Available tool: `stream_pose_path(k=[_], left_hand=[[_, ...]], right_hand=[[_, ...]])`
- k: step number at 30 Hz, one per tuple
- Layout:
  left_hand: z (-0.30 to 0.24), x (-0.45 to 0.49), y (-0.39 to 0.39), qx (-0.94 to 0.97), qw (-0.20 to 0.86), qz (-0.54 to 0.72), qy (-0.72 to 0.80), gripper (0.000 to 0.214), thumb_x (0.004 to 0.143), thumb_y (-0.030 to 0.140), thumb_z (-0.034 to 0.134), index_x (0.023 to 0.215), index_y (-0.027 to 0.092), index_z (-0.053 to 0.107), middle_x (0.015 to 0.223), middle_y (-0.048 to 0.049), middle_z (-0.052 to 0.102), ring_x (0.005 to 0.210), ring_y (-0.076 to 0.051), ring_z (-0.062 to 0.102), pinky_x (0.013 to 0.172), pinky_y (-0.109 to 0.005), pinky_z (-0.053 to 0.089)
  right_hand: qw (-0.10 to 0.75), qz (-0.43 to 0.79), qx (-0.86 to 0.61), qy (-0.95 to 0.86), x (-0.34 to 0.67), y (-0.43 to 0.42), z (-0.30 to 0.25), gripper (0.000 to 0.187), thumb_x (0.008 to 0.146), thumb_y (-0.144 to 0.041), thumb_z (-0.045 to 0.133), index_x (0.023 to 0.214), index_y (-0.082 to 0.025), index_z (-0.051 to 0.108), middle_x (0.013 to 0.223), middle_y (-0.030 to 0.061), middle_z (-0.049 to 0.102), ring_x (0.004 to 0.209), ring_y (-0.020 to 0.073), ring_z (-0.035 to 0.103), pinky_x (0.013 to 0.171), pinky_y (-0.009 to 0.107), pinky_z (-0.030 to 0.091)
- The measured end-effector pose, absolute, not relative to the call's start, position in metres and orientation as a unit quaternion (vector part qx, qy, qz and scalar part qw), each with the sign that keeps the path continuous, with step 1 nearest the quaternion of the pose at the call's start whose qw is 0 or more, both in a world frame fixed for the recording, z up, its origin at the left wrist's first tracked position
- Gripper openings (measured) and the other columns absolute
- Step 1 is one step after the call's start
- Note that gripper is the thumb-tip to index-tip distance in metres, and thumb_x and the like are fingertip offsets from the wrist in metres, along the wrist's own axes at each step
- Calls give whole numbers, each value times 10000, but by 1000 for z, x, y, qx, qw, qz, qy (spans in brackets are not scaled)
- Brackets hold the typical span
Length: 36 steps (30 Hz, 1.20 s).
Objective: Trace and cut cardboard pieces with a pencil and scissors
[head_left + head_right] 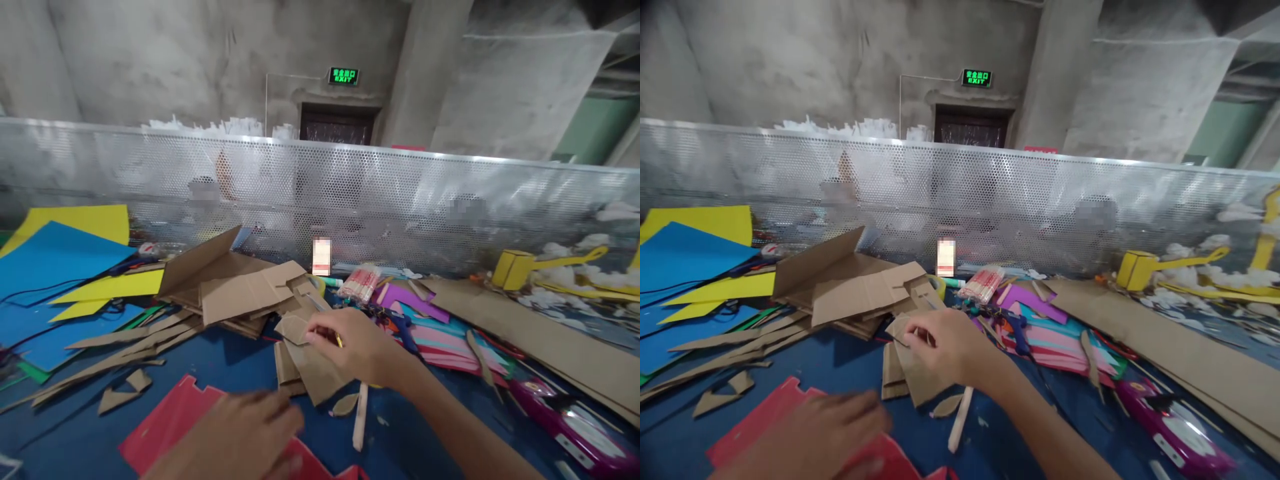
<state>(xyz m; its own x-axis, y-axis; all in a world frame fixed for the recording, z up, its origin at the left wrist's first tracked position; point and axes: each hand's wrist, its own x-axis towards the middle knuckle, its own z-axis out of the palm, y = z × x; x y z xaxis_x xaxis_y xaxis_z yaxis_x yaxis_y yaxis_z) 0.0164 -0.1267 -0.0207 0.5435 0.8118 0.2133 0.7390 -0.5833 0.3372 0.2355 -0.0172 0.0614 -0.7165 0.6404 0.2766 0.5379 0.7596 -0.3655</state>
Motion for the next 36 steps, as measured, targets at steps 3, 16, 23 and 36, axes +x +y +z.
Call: stream_pose_path(k=[3,16,23,36], left_hand=[[8,25,-82,833,32,112,541,353,869,332,543,1207,277,627,1130,-127,681,942,-362,676,715,-437,501],[-25,16,7,754,135,354,537,459,849,333,574,1288,205,527,1206,-127,655,1091,-304,617,921,-407,455],[-35,21,17,655,339,502,451,441,790,340,636,1171,174,489,946,-48,666,872,-217,634,774,-341,517],[-45,13,26,615,412,511,436,507,827,362,617,1283,218,448,971,-43,545,725,-141,570,443,-203,535]], right_hand=[[192,99,-378,-900,238,-1,46,184,922,-310,539,885,-210,690,745,0,693,661,132,586,607,246,325],[228,105,-394,-884,227,17,-8,323,856,-275,634,1173,-230,597,1025,53,710,882,205,661,731,283,430],[225,123,-411,-875,242,22,7,87,887,-251,564,969,-222,577,847,9,704,747,151,642,659,242,386],[-21,72,-524,-849,305,46,7,453,747,-340,625,1179,-222,561,1013,106,698,866,281,658,652,292,368]])
